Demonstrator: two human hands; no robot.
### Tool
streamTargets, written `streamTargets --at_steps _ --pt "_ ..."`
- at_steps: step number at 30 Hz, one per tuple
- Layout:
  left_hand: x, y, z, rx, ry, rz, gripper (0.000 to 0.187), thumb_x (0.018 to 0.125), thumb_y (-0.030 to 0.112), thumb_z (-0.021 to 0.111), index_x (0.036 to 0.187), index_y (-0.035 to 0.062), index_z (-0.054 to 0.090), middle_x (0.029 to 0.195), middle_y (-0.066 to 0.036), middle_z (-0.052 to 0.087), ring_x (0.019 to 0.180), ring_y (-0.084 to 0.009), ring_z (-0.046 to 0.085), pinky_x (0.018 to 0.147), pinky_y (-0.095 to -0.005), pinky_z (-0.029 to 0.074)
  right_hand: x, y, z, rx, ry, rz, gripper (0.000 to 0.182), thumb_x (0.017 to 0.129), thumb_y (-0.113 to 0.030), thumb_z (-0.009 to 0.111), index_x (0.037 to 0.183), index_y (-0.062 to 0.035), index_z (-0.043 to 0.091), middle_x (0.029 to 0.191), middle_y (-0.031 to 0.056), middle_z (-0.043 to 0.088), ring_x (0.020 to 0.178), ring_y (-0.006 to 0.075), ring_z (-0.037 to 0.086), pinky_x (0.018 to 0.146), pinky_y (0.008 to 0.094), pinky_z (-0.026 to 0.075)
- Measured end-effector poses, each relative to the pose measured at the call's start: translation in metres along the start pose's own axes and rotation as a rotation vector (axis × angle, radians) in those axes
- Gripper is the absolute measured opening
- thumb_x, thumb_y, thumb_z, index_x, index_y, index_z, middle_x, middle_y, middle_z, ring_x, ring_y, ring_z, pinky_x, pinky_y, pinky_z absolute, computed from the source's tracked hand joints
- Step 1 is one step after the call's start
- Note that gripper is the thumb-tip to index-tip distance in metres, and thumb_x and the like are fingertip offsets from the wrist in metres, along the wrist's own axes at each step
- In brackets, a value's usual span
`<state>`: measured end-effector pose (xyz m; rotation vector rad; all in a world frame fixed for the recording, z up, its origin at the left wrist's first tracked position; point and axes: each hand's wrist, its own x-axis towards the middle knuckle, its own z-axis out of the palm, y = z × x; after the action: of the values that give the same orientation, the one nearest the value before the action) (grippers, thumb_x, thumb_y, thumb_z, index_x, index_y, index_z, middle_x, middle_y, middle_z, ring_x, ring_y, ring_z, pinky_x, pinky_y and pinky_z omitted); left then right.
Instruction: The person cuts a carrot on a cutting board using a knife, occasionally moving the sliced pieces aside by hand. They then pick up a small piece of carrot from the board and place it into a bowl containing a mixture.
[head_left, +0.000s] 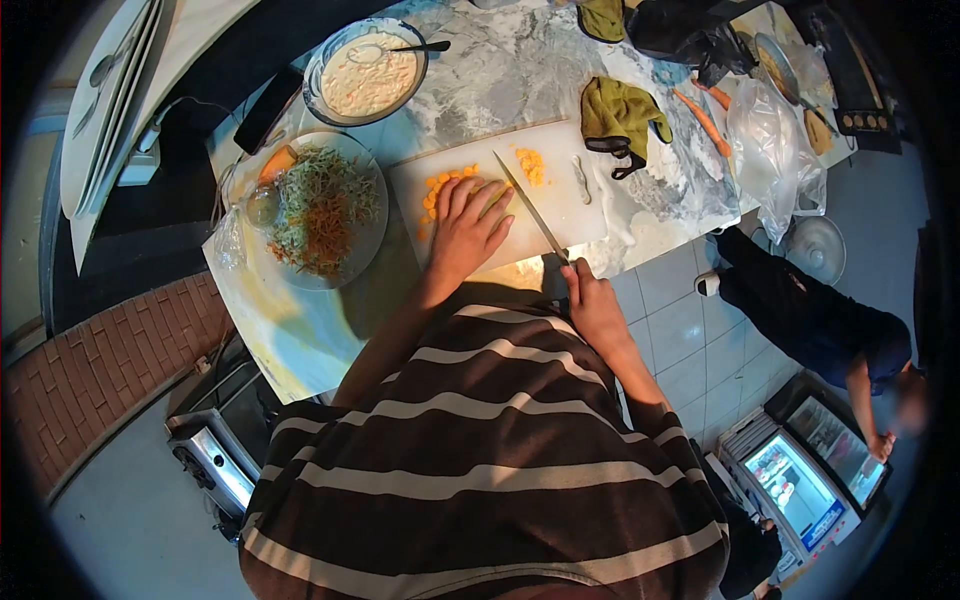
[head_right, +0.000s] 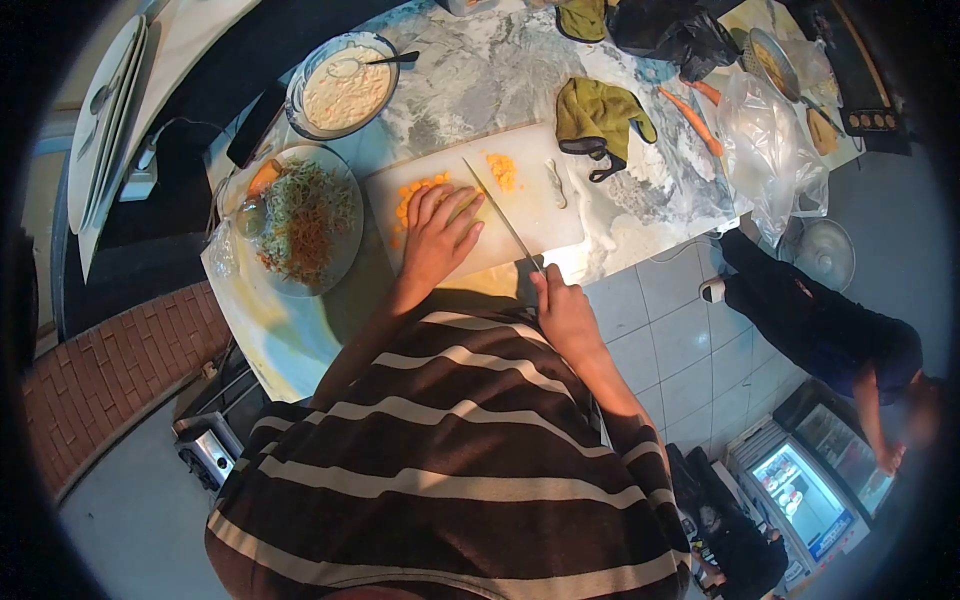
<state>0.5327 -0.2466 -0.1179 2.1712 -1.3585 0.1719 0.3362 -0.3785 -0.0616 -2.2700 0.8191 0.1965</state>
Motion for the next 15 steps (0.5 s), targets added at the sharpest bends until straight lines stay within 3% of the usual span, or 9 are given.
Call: streamTargets --at_steps 3,15 --pt "-0.0003 -0.0005 0.0004 0.004 -0.004 0.003 0.039 0.087 0.026 0.067 0.124 0.0133 0.066 0.128 -0.003 0.059 0.123 -0.0261 0.047 0.111 -0.0475 0.028 -0.0025 0.0012 -0.0003 0.001 0.011 -0.053 0.032 0.105 -0.031 0.044 0.095 -0.0005 0.047 0.063 0.0310 0.058 0.064 0.0531 0.058 0.054 0.0600 0.045" --pt "0.0012 0.0005 -0.0009 -0.024 -0.036 -0.008 0.041 0.087 0.027 0.067 0.125 0.0110 0.064 0.130 0.000 0.060 0.126 -0.0252 0.046 0.112 -0.0465 0.027 -0.0039 0.0007 -0.0067 -0.085 -0.020 -0.016 0.030 0.104 -0.031 0.046 0.096 -0.0014 0.047 0.065 0.0308 0.060 0.065 0.0527 0.060 0.056 0.0594 0.048"
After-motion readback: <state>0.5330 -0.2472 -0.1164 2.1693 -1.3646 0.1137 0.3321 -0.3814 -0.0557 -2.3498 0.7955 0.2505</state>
